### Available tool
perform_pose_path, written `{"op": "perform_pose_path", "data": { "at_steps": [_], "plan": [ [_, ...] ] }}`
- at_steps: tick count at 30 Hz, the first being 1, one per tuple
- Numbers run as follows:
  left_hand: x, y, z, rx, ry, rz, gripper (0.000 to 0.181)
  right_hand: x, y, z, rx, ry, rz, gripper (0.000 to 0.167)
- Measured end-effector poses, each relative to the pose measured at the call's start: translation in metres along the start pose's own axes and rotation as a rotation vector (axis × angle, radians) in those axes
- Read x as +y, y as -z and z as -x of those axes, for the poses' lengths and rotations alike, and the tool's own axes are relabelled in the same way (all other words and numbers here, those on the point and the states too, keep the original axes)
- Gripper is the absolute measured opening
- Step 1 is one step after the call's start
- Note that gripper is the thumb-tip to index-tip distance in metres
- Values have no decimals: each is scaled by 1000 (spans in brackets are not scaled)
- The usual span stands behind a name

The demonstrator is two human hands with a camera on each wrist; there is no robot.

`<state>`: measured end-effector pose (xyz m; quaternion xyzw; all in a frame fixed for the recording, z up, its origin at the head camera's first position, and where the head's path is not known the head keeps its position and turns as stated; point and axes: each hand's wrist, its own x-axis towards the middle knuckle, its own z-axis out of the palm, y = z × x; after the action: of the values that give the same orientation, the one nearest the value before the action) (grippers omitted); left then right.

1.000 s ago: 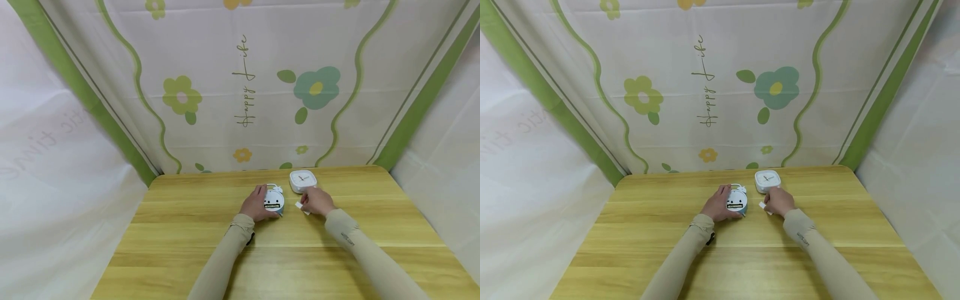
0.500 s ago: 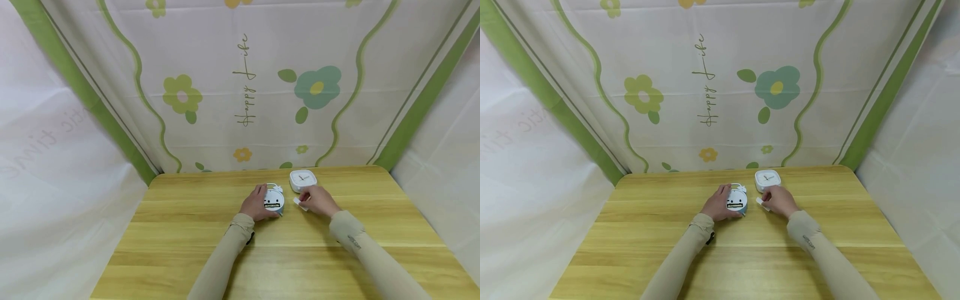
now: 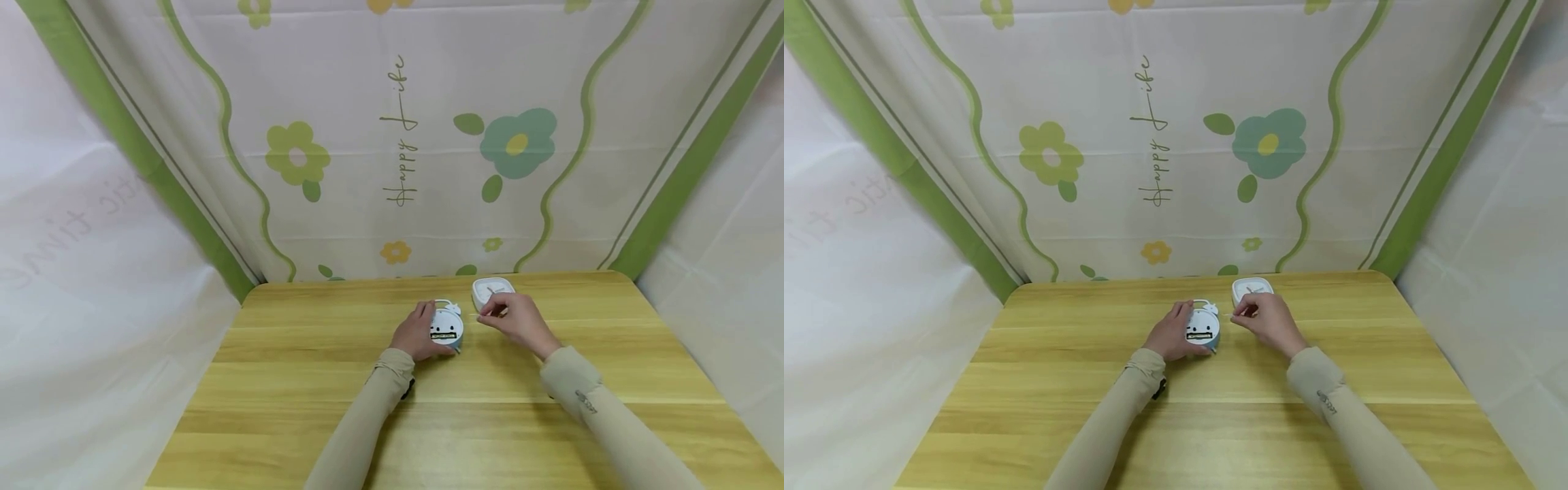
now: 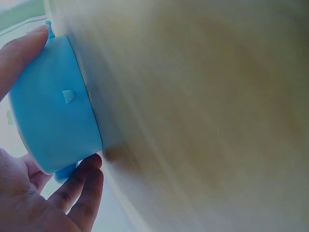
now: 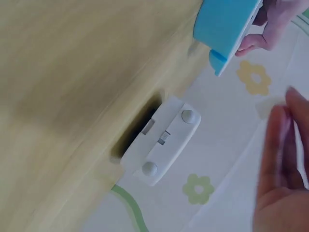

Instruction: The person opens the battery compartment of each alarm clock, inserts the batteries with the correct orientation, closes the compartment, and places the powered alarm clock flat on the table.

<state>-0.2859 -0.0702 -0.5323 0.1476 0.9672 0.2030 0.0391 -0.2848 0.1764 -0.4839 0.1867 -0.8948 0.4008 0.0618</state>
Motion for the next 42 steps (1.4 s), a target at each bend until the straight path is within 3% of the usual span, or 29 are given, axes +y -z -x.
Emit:
{"op": "perform_pose_path", "data": {
  "at_steps": [6, 9, 13, 19, 29, 42],
  "plan": [
    [-1, 1, 1, -4, 10, 1, 119, -6, -4, 3, 107, 183, -115, 19],
    [0, 1, 1, -9, 5, 8, 119, -5, -6, 5, 129, 228, -175, 24],
    [0, -1, 0, -11, 5, 11, 119, -3, -8, 7, 103, 241, -318, 22],
    [0, -1, 0, -16, 7, 5, 120, -2, -6, 7, 52, 192, -532, 13],
    [-1, -2, 0, -14, 14, 16, 119, -16, -5, 9, 4, 157, -395, 9],
    [-2, -4, -2, -11, 2, 40, 119, -19, -13, 7, 19, 218, -432, 10]
  ]
}}
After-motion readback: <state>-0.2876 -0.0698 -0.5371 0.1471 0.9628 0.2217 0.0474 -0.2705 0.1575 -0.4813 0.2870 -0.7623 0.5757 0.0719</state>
